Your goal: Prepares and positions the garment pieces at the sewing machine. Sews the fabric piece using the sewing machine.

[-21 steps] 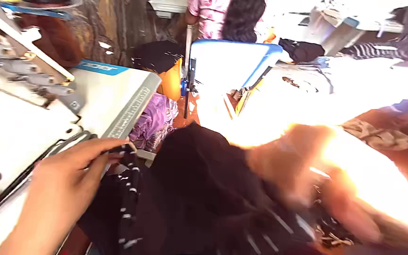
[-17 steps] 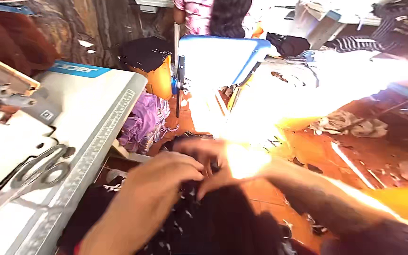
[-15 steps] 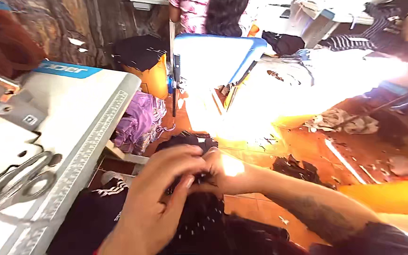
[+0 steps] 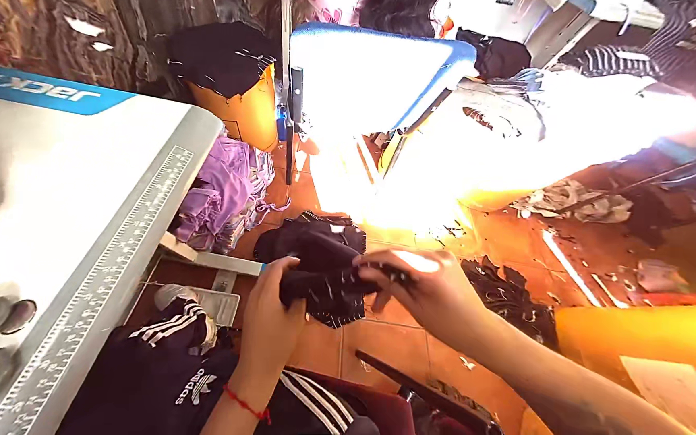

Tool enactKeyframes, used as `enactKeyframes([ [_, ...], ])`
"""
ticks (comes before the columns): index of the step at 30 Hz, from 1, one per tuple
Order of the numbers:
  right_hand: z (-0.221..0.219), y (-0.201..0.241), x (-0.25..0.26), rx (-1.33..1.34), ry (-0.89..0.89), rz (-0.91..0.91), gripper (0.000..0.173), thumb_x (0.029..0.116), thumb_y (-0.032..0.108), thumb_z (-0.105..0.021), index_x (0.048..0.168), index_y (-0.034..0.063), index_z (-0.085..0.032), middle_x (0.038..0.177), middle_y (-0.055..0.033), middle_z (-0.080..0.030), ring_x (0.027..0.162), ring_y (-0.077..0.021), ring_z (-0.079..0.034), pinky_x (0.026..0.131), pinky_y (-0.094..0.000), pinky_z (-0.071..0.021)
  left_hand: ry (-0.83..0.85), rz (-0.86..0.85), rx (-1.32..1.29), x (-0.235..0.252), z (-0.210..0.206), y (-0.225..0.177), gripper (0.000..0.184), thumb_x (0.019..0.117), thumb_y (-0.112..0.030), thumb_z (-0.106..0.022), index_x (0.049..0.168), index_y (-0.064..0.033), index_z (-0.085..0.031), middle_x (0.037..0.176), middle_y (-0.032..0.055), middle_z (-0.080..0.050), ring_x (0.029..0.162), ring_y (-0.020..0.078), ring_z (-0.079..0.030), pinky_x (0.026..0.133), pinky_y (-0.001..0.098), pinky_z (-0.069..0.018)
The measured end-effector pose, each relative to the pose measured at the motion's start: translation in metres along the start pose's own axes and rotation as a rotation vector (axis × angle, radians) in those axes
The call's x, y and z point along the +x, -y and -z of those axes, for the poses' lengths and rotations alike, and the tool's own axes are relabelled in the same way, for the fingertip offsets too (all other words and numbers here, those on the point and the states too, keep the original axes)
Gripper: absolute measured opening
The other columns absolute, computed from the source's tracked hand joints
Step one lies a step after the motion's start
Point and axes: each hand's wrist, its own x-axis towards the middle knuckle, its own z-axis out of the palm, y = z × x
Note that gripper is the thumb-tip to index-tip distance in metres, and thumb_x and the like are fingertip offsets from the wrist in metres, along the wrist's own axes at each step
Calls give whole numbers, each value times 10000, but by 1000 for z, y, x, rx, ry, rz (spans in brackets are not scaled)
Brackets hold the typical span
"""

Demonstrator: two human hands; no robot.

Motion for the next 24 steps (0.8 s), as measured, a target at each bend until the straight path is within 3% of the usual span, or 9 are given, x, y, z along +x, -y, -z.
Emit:
enactKeyframes([
  [2, -8, 7, -18, 149, 131, -82, 227, 1033, 203, -606, 1056, 21, -739, 810, -50, -736, 642, -52, -685, 601, -190, -580, 84, -127, 6, -12, 8, -3, 520, 830, -193, -681, 1305, 11, -628, 1286, 172, -676, 1206, 343, -644, 988, 590, -517],
  [4, -18, 12, -28, 201, 203, -31, 204, 1026, 200, -617, 1058, 30, -727, 772, -70, -721, 649, -75, -673, 629, -191, -555, 211, -250, -29, -27, 16, -23, 476, 911, -258, -655, 1320, -21, -599, 1300, 143, -676, 1252, 275, -632, 1072, 555, -473],
  [8, -19, 16, -16, 339, 221, 52, 233, 1038, 234, -602, 1067, 32, -714, 781, -62, -720, 670, -39, -657, 651, -147, -529, 121, -272, 41, -41, 23, -19, 139, 929, -183, -619, 1014, -97, -688, 961, 28, -752, 984, 127, -717, 1037, 362, -516],
  [11, -5, 0, -3, 363, 85, -118, 224, 1039, 225, -596, 1085, 51, -730, 904, -2, -746, 694, 17, -683, 623, -145, -583, 144, -47, 234, -32, 32, 21, 169, 797, -79, -669, 928, -22, -760, 916, 118, -766, 916, 310, -749, 874, 552, -579],
  [13, 2, -26, 4, 358, -20, -359, 155, 1011, 133, -622, 1058, 59, -750, 936, 42, -755, 661, -11, -698, 603, -203, -619, 360, 304, 347, -13, 45, 44, 196, 879, -19, -665, 1044, 53, -742, 1017, 258, -733, 1010, 466, -703, 898, 681, -519],
  [16, -2, -76, 15, 458, -118, -798, 184, 1054, 98, -548, 1149, -5, -668, 909, -42, -755, 701, -121, -736, 707, -293, -636, 536, 695, 394, 31, 53, 85, 291, 1015, -117, -572, 1220, 61, -677, 1184, 326, -669, 1162, 499, -628, 1001, 666, -456],
  [18, -2, -108, 13, 471, -158, -908, 269, 1092, 186, -489, 1257, 5, -601, 983, -68, -750, 812, -134, -745, 813, -301, -611, 402, 726, 242, 56, 49, 94, 279, 1058, -87, -500, 1217, 76, -662, 1138, 299, -689, 1067, 419, -690, 967, 580, -520],
  [20, 6, -123, 5, 436, -285, -823, 295, 1083, 192, -506, 1246, -9, -647, 991, -78, -770, 856, -144, -754, 841, -308, -615, 232, 671, 69, 79, 43, 84, 301, 1087, -70, -425, 1241, 68, -644, 1082, 257, -720, 951, 338, -748, 904, 506, -595],
  [24, 39, -126, -27, 268, -411, -657, 233, 1026, 167, -559, 1117, -1, -692, 950, -48, -744, 840, -152, -743, 792, -337, -643, -3, 276, -11, 95, 34, 54, 262, 1016, 50, -485, 1087, 17, -734, 1124, 156, -740, 1033, 288, -702, 938, 517, -531],
])
